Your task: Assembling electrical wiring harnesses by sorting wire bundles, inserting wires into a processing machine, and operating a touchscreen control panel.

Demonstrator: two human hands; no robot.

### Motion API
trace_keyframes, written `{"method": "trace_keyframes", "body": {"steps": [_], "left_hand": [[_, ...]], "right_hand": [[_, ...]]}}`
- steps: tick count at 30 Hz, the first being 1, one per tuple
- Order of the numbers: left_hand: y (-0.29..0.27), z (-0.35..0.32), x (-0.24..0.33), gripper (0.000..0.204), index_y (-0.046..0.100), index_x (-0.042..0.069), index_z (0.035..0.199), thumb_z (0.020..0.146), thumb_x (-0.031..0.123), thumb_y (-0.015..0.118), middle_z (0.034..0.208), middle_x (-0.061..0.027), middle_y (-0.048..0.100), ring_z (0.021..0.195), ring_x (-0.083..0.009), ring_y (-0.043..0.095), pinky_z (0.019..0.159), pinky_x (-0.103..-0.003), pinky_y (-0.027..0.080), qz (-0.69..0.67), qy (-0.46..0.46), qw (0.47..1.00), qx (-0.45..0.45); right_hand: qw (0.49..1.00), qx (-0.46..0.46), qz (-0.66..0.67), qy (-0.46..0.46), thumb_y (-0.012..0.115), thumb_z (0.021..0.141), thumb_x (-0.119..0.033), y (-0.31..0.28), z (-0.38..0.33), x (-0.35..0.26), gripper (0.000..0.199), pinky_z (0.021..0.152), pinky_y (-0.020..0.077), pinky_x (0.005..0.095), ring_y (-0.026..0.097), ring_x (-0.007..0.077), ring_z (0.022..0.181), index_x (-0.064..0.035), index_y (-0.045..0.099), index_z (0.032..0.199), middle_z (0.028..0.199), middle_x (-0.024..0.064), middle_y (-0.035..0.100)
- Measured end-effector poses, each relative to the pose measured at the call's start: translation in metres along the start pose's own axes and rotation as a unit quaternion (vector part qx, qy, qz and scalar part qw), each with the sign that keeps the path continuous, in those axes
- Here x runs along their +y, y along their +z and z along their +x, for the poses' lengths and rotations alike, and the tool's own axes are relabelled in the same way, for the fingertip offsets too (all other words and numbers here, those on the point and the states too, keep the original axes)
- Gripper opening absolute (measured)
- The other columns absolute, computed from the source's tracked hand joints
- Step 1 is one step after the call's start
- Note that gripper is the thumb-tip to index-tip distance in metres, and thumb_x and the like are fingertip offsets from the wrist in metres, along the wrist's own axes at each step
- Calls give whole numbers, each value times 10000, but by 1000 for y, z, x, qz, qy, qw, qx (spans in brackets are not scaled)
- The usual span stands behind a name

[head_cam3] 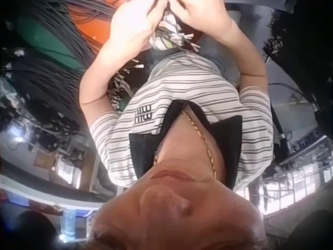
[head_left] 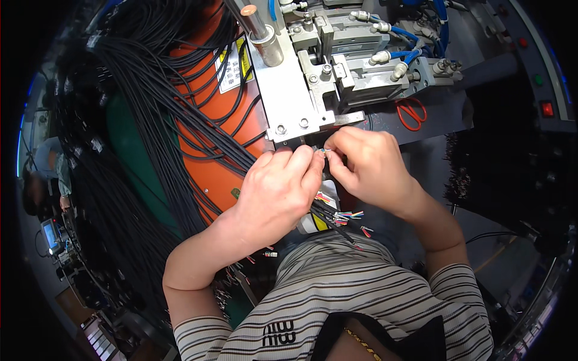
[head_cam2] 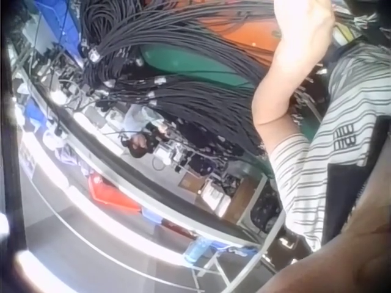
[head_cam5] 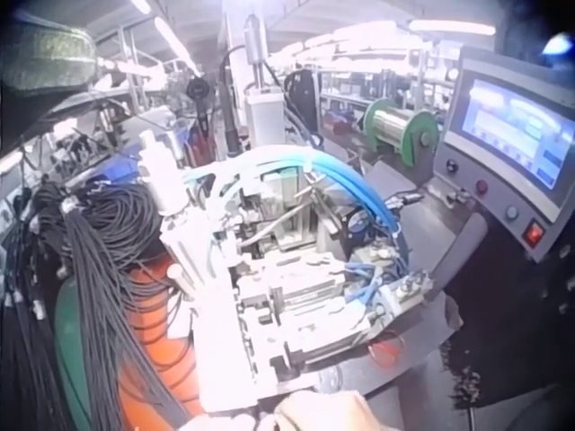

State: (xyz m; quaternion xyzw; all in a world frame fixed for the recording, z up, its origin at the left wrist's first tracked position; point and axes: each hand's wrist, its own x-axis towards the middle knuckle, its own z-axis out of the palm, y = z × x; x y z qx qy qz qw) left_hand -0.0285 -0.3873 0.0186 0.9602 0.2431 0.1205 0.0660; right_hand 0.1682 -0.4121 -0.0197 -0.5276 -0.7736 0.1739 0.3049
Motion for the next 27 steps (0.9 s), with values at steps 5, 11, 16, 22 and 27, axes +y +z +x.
{"method": "trace_keyframes", "body": {"steps": [5,11,16,22,27], "left_hand": [[-3,-9,-5,439,652,29,1127,690,46,630,938,-109,576,819,-280,589,728,-377,483,-102,-60,993,31],[1,-37,-19,402,660,-10,967,570,-58,616,850,-120,540,805,-313,543,726,-409,419,-108,-96,987,78],[5,-44,-17,373,653,-29,966,596,-56,625,834,-123,533,786,-300,539,708,-404,390,-103,-68,986,111],[5,-35,-16,333,657,-36,967,634,-41,647,805,-109,542,737,-283,551,686,-394,385,-90,-61,986,125],[7,-35,-18,325,658,-36,976,652,-17,670,807,-106,547,726,-272,556,678,-388,385,-78,-57,988,119]], "right_hand": [[935,-27,296,195,707,836,-54,2,-3,5,89,494,421,217,524,14,543,19,681,879,670,-1,636],[989,102,90,54,705,840,-56,-75,-9,15,68,548,462,283,612,159,603,0,666,847,748,78,641],[831,259,-486,-82,660,835,3,-230,3,12,233,913,432,422,615,302,1084,-41,662,1064,1040,113,676],[711,171,-681,-30,653,864,-70,-301,13,29,288,1065,338,453,502,252,1300,-50,634,1150,1192,51,664],[652,97,-752,23,640,873,-89,-310,24,40,260,1081,338,469,494,253,1300,-38,642,1127,1177,59,666]]}}
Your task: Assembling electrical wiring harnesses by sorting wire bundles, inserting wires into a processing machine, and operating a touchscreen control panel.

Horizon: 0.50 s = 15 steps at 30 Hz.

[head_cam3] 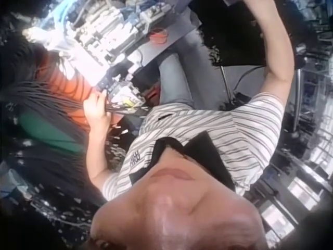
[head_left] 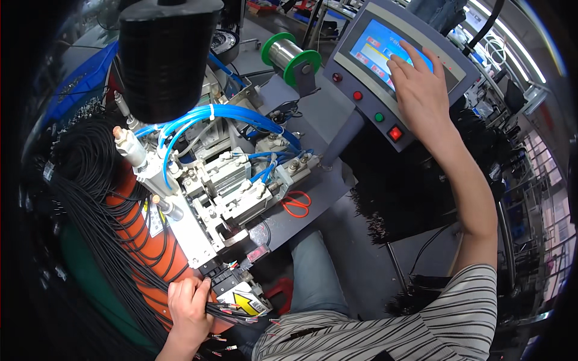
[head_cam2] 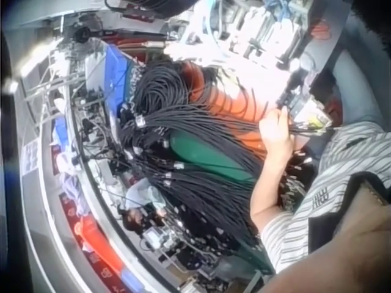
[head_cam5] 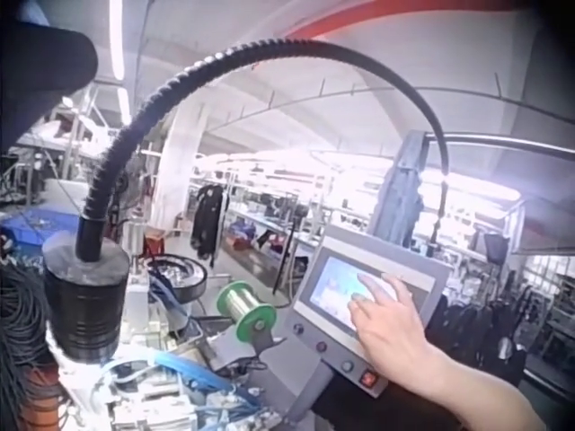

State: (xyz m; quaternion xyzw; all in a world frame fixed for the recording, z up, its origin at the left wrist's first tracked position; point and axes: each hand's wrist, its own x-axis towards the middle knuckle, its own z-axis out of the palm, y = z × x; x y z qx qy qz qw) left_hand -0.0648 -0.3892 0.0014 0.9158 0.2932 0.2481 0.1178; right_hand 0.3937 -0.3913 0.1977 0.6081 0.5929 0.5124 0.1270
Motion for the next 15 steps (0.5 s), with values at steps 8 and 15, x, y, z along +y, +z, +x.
{"method": "trace_keyframes", "body": {"steps": [8,15], "left_hand": [[1,-10,-10,349,618,-20,1030,706,32,737,649,-70,508,625,-278,533,668,-403,385,-60,-33,998,-15],[-4,0,-13,382,593,-2,1005,660,85,731,871,-135,621,800,-330,603,733,-423,447,-178,24,984,-20]], "right_hand": [[940,107,317,64,705,823,-43,-14,-31,-62,246,956,450,415,615,306,1097,-23,655,1063,1101,141,671],[563,-84,817,93,665,835,65,-71,-82,-218,211,685,523,244,670,157,803,7,681,1037,973,120,686]]}}
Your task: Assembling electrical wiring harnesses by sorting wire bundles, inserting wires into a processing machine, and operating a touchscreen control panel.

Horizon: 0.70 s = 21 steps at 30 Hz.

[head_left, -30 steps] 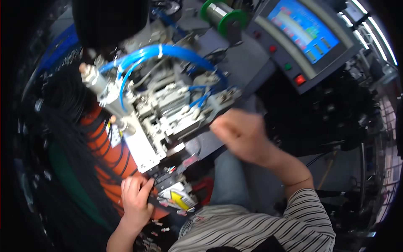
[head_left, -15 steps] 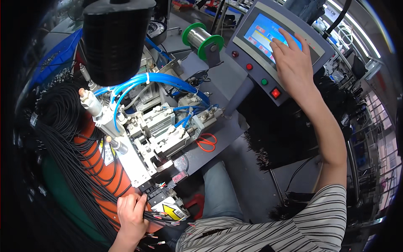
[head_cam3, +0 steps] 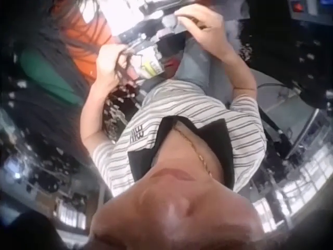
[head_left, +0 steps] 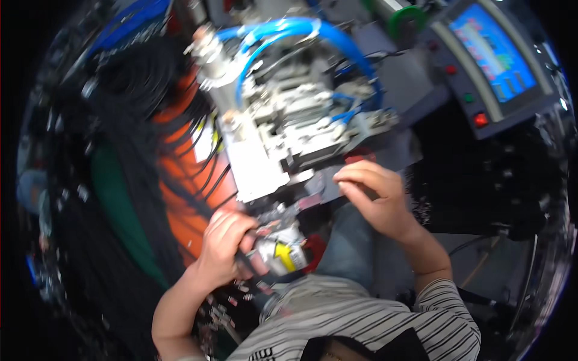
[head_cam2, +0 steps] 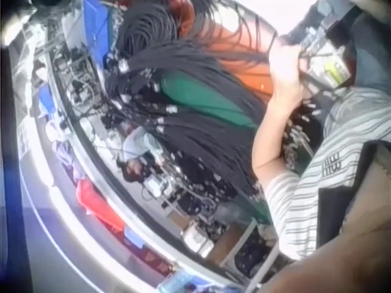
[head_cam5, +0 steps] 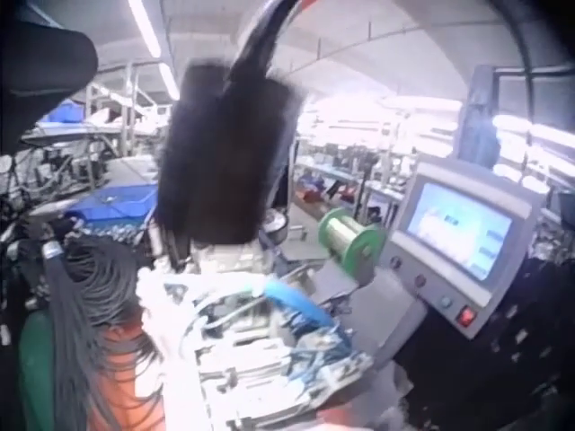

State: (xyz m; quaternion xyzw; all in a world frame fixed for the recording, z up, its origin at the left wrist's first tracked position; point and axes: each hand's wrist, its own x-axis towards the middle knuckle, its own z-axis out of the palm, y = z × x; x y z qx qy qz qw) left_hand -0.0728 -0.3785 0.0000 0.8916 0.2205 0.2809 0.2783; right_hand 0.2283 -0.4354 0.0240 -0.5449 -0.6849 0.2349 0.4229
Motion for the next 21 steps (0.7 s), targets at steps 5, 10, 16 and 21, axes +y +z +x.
{"method": "trace_keyframes", "body": {"steps": [5,10,16,21], "left_hand": [[5,10,14,220,621,-10,947,783,72,743,741,-98,629,562,-252,567,527,-353,398,80,28,995,60],[6,17,23,189,639,5,931,795,89,741,705,-78,629,546,-218,569,520,-337,366,71,-8,995,73],[0,16,15,178,661,19,942,790,86,724,740,-61,671,621,-209,625,600,-322,385,-51,-69,996,20],[-3,15,9,205,675,28,955,769,103,714,681,-22,618,617,-180,585,641,-317,380,-138,-113,983,-39]], "right_hand": [[914,-119,359,148,658,855,73,67,-10,-12,500,662,483,182,625,52,784,30,511,1331,1049,81,639],[891,-52,439,102,541,955,44,93,-10,-19,189,598,474,183,625,81,715,64,653,1106,967,85,624],[865,-72,486,102,528,1007,-89,92,-7,-9,221,569,477,208,645,128,685,60,660,1104,924,109,625],[857,-102,502,56,556,999,-123,90,-3,-10,250,576,484,217,657,144,702,74,652,1119,925,106,612]]}}
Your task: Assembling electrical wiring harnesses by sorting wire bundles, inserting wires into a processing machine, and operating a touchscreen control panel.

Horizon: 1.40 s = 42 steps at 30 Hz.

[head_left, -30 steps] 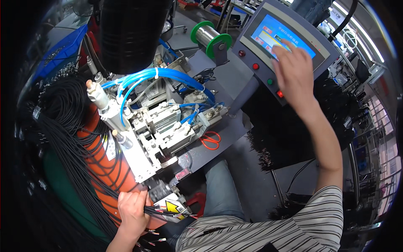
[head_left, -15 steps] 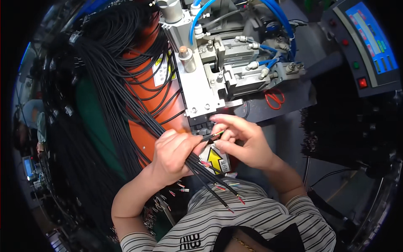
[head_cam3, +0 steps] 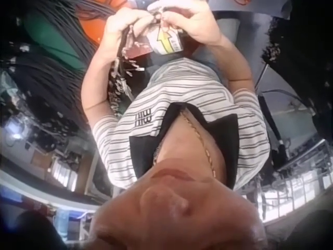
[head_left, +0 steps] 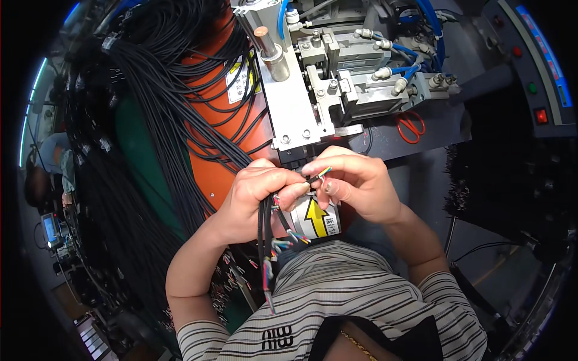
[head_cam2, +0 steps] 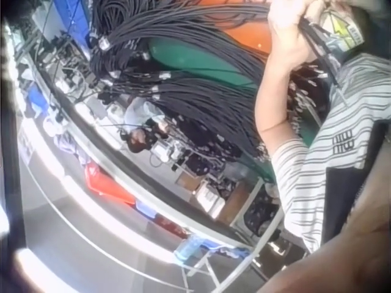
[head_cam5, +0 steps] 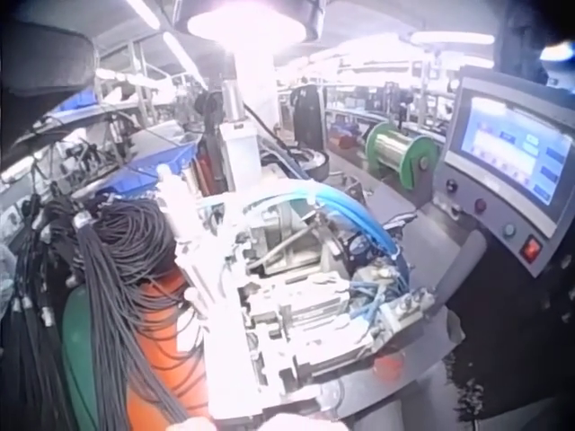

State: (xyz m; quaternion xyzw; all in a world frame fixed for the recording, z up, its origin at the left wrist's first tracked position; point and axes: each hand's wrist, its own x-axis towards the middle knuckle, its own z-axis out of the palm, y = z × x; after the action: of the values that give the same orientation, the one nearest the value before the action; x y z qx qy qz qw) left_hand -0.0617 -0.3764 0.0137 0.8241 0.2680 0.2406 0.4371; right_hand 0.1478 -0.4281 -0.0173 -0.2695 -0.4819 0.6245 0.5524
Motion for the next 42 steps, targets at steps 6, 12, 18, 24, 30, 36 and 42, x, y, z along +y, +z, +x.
{"method": "trace_keyframes", "body": {"steps": [6,12,18,24,30,36,42], "left_hand": [[-3,3,-3,193,680,25,969,785,80,693,685,-18,617,624,-182,586,649,-317,381,-44,-8,998,-39],[30,3,19,210,615,-27,944,773,51,706,707,-63,568,584,-235,558,578,-354,409,323,103,939,62],[30,6,15,178,563,42,784,719,61,728,620,-75,539,527,-272,557,511,-366,423,106,41,986,121],[29,5,13,152,550,40,766,767,48,702,632,-84,550,539,-281,555,523,-359,415,118,21,988,96],[21,10,12,130,548,36,772,788,37,677,655,-96,558,567,-286,567,548,-361,425,70,13,995,68],[10,15,10,128,546,23,797,883,74,626,678,-108,563,594,-297,581,565,-359,458,-30,-24,999,-12],[6,14,11,141,542,32,794,905,89,606,675,-95,552,581,-256,561,568,-329,457,-87,-94,991,-34]], "right_hand": [[998,14,-47,-29,625,935,-19,-3,-3,7,176,558,477,197,647,115,697,65,661,1086,936,106,622],[979,86,-186,-19,627,920,29,-1,-8,14,52,537,450,203,577,76,615,67,662,916,854,87,633],[844,149,-450,-252,620,880,13,17,-6,21,276,657,500,307,628,226,785,35,655,1153,1014,160,619],[949,74,-290,-100,540,999,-157,8,-12,7,302,792,509,312,624,206,873,58,632,1190,1113,178,606],[993,60,47,84,603,945,-14,-7,-5,-1,201,645,516,240,655,149,782,60,667,1121,1064,147,635],[996,46,-38,66,592,900,91,-15,-1,-3,190,583,509,208,665,130,720,56,693,1057,1027,140,656],[977,13,-213,-27,604,880,109,-17,5,-8,168,591,541,217,654,113,686,69,694,1017,991,140,663]]}}
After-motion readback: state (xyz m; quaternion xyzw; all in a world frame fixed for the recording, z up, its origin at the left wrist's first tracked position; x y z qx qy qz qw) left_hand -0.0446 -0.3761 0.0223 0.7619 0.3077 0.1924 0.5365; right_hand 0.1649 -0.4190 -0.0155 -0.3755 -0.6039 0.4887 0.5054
